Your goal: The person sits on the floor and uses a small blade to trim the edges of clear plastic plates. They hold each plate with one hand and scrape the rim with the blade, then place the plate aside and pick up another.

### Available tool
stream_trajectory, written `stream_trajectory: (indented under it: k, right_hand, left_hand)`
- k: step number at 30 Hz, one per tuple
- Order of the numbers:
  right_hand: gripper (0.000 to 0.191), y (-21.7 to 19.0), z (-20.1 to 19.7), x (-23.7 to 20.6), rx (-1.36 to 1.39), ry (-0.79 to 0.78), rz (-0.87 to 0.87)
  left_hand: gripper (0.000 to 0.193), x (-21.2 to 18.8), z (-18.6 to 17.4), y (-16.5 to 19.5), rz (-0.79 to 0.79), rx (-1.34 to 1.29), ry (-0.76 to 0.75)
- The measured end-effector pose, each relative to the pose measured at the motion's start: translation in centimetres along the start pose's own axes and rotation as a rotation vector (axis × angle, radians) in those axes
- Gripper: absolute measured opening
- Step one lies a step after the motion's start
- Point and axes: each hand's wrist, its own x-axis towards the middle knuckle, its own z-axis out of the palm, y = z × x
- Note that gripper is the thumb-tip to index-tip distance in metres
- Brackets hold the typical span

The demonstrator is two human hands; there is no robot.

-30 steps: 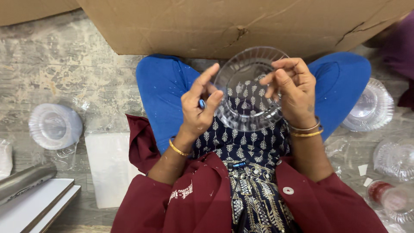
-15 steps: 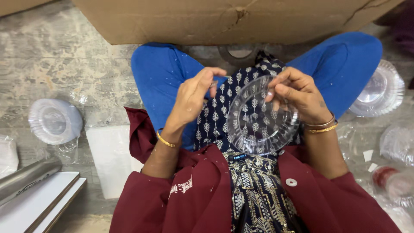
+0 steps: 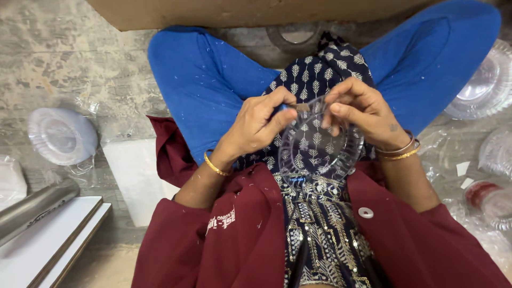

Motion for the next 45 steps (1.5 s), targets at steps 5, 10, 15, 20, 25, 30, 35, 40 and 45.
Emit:
stream_trajectory:
  k: [5,10,15,20,25,30,35,40,45]
  right_hand:
    - [0.01,0.6,0.1,0.2,-0.038,0.009,0.043]
    - [0.011,0.6,0.2,0.3,-0.043,-0.017,0.068]
    - [0.012,0.8,0.1,0.3,-0.056,-0.027,0.079]
    - [0.011,1.3,0.1,0.3,-0.037,-0.048,0.079]
    - [0.011,1.8,0.2,0.3,-0.03,-0.035,0.11]
    - [0.012,2.4,0.3,0.4,-0.023,-0.044,0.111]
    - [0.012,2.9,0.6,0.3,-0.022,-0.055,0.104]
    - [0.013,2.4,0.8,0.5,-0.062,-0.083,0.098]
    - [0.015,1.1,0.8,1.2,-0.138,-0.123,0.098]
  left_hand:
    - [0.072,0.4,-0.8,-0.1,0.108,-0.002,-0.098]
    - [0.077,0.9,-1.2,0.3,0.146,0.085,-0.172]
    - [0.064,1.2,-1.4,0.9,0.123,0.092,-0.159]
    - [0.046,0.6,-1.3,1.3,0.049,0.108,-0.207]
    - [0.038,-0.1,-1.0,1.2,0.153,0.142,-0.173]
    - [0.034,-0.4,-0.9,0.6,0.191,0.176,-0.16]
    - [0.032,-1.1,-0.4,-0.4,0.223,0.174,-0.171]
    - [0.029,-1.4,-0.1,-1.4,0.135,0.039,-0.227]
    - [0.029,-0.8,-0.2,-1.3,0.001,-0.18,-0.324]
